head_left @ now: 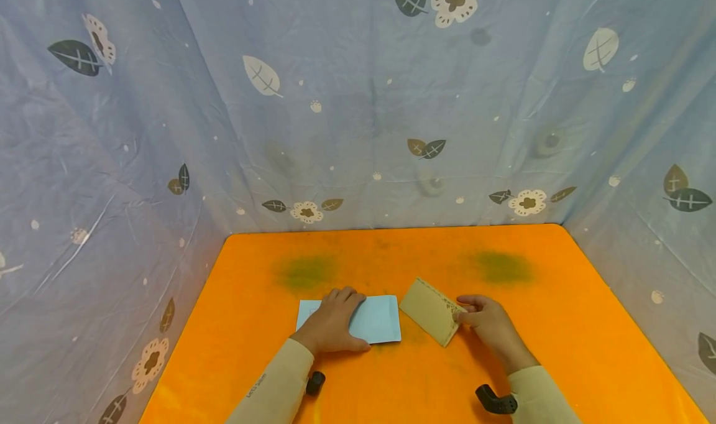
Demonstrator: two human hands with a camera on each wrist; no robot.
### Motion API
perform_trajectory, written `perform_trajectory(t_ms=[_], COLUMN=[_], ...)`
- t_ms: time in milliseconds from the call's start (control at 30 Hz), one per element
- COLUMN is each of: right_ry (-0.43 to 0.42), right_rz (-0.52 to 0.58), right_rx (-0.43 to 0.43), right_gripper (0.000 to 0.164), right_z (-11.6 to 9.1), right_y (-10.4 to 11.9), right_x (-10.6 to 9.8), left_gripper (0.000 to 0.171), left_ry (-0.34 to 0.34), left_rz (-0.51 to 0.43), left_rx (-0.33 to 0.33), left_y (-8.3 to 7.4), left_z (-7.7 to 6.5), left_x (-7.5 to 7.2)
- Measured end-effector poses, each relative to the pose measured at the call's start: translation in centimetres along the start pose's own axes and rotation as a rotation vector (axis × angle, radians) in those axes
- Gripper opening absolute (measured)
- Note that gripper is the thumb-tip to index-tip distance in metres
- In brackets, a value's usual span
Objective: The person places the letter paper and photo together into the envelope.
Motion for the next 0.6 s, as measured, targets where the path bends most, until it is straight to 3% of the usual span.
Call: perform_trajectory(t_ms=[400, 600], right_ry=[0.015, 0.074], right_rz=[-0.017, 0.030], right_rx=[-0.007, -0.001], right_gripper=[0.026, 0.041], right_z=[-0.20, -0.37], right_y=[-0.01, -0.44], right_x=[-0.12, 0.17], left_gripper=[0.099, 0.099], left_ry=[-0.008, -0.004], left_rz=[-0.008, -0.016], left_rx=[0.002, -0.004], left_y=[0.01, 0.04], left_z=[0.06, 0.12], left_x=[-0.09, -0.03])
Point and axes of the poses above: each hand's wrist, its own z-axis towards the middle knuckle, its own x-axis out of the palm, y = z × x, the point moved 8 cm from there along z, towards the middle knuckle, and after that the axes turned 14 degrees about z, right-handed, at the moved point
